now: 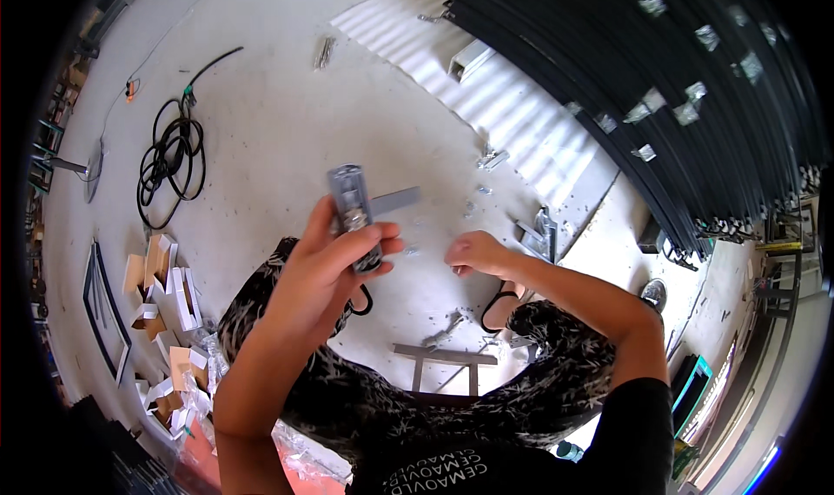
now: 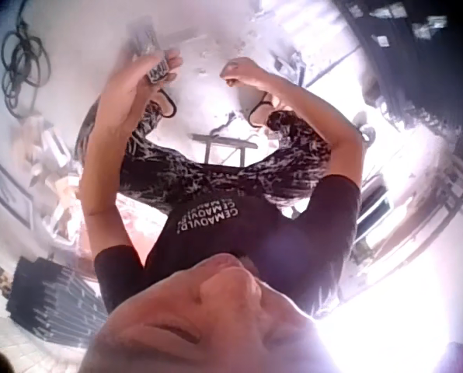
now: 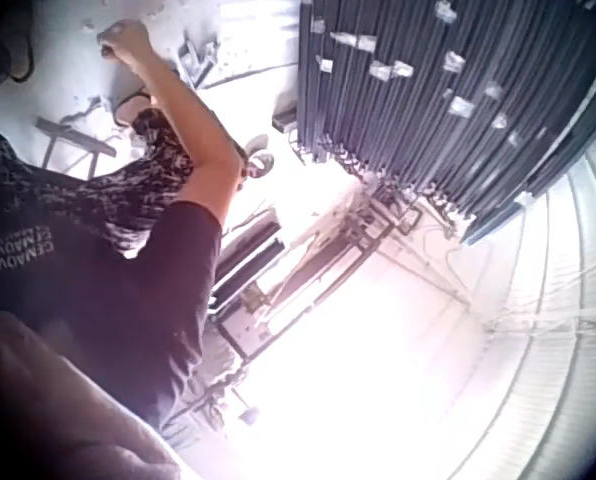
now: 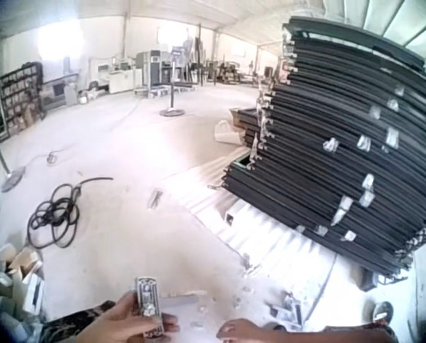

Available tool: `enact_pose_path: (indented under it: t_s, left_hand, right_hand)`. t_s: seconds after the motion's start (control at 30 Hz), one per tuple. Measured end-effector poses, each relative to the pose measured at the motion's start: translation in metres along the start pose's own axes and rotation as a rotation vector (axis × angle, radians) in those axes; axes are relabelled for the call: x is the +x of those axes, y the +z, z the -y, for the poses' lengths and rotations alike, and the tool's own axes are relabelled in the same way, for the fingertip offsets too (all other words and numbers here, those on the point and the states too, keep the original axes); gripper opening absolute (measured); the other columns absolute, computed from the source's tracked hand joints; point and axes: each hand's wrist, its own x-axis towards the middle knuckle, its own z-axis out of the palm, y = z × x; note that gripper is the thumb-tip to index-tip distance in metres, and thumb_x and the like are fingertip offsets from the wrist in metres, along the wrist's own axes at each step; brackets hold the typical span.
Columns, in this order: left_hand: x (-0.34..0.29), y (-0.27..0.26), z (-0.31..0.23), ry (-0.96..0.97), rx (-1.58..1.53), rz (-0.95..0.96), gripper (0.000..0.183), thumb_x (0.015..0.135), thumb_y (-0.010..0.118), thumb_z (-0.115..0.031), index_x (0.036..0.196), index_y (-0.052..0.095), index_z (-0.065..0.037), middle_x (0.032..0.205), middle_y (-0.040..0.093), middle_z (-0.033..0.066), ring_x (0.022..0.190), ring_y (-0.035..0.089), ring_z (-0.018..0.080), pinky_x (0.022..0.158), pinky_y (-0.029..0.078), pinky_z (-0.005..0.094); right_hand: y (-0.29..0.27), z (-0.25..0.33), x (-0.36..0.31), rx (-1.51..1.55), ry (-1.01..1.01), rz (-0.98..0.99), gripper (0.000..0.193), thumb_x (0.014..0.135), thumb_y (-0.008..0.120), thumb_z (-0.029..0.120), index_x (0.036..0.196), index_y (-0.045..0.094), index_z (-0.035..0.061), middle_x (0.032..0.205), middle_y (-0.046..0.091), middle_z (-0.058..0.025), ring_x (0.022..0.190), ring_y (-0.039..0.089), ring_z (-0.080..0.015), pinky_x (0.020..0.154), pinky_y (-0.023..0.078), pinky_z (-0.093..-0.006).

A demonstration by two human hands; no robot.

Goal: The person assembles a door handle by hand, inserting a metal rod through the handle base and placing small screws and components into the assembly while holding it in their lap.

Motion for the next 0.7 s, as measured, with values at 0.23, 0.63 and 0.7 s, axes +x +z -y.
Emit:
enact_pose_path:
  t_s: [0.23,0.63,0.7]
  left_hand:
    - [0.012,0.035,0.037,0.090,0.139,0.181,0.050,0.085,0.066,-0.016,0.127,0.039,-0.008,0.106,0.061,0.0079,0.097,0.060,0.0168,0.082,0.045,0.0361]
    - [0.029,0.069,0.053,0.261,0.210,0.273,0.054,0.079,0.070,-0.008,0.125,0.042,-0.007,0.094,0.059,0.0046,0.084,0.056,0.0103,0.073,0.047,0.0266]
    - [0.040,0.070,0.056,0.274,0.325,0.262,0.053,0.079,0.070,-0.007,0.124,0.042,-0.007,0.093,0.058,0.0048,0.082,0.056,0.0104,0.072,0.047,0.0267]
  right_hand:
    - [-0.003,0.107,-0.151,0.394,-0.247,0.063,0.030,0.089,0.058,0.028,0.107,0.060,0.0035,0.090,0.064,-0.0077,0.077,0.060,-0.0161,0.070,0.051,-0.0256]
    - [-0.002,0.110,-0.150,0.516,-0.330,0.050,0.034,0.092,0.059,0.028,0.114,0.051,0.0040,0.092,0.061,-0.0064,0.077,0.061,-0.0149,0.069,0.052,-0.0257]
    - [-0.008,0.111,-0.144,0.466,-0.312,0.069,0.034,0.093,0.057,0.031,0.113,0.051,0.0030,0.092,0.060,-0.0067,0.077,0.061,-0.0146,0.068,0.053,-0.0252]
